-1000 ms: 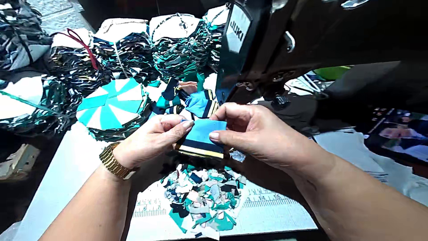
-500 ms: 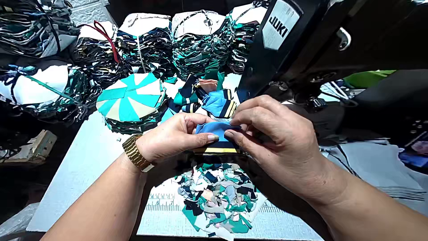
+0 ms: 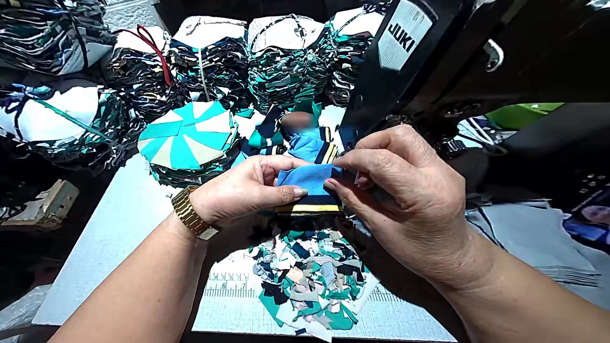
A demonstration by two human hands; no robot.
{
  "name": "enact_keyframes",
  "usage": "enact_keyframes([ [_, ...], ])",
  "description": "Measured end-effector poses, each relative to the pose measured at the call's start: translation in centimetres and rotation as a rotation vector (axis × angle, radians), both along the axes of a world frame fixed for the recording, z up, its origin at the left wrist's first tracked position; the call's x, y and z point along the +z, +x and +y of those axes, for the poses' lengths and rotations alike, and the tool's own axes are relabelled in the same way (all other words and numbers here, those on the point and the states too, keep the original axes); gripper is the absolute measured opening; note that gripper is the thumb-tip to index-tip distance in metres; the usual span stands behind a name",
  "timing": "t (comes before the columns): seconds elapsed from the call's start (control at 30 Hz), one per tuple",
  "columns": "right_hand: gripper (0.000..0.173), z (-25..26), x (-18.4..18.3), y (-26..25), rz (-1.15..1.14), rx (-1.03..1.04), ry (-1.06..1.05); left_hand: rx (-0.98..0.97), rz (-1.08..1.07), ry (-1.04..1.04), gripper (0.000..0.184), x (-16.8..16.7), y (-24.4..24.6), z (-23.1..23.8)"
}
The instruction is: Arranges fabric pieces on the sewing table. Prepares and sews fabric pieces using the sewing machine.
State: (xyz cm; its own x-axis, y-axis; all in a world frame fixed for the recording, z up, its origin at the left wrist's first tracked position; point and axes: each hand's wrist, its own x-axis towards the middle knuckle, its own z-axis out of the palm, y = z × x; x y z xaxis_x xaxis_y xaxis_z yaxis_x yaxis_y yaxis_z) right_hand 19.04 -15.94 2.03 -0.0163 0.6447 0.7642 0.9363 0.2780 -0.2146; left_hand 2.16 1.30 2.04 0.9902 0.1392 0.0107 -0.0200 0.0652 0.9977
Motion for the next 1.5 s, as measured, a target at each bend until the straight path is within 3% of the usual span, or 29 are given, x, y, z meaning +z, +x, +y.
enact_keyframes([
  [0.3, 0.009, 0.3, -0.7, 0.5, 0.115, -0.014, -0.065, -0.031, -0.029, 0.052, 0.044, -0.1, 0.1, -0.1],
  [0.67, 0.004, 0.2, -0.5, 0.4, 0.006, 0.051, 0.011, -0.032, -0.022, 0.042, 0.051, 0.0, 0.1, -0.3],
  [1.17, 0.004, 0.0, -0.3, 1.1, -0.083, 0.130, 0.083, -0.029, -0.022, 0.011, 0.051, 0.2, 0.2, -0.4],
  [1.37, 0.010, 0.3, -0.7, 0.9, -0.066, 0.108, 0.083, 0.010, -0.018, 0.143, 0.048, 0.2, -0.2, -0.6],
  [1.5, 0.010, 0.2, -0.4, 0.4, -0.129, 0.124, 0.094, 0.099, 0.020, 0.131, 0.066, 0.1, 0.3, -1.1],
])
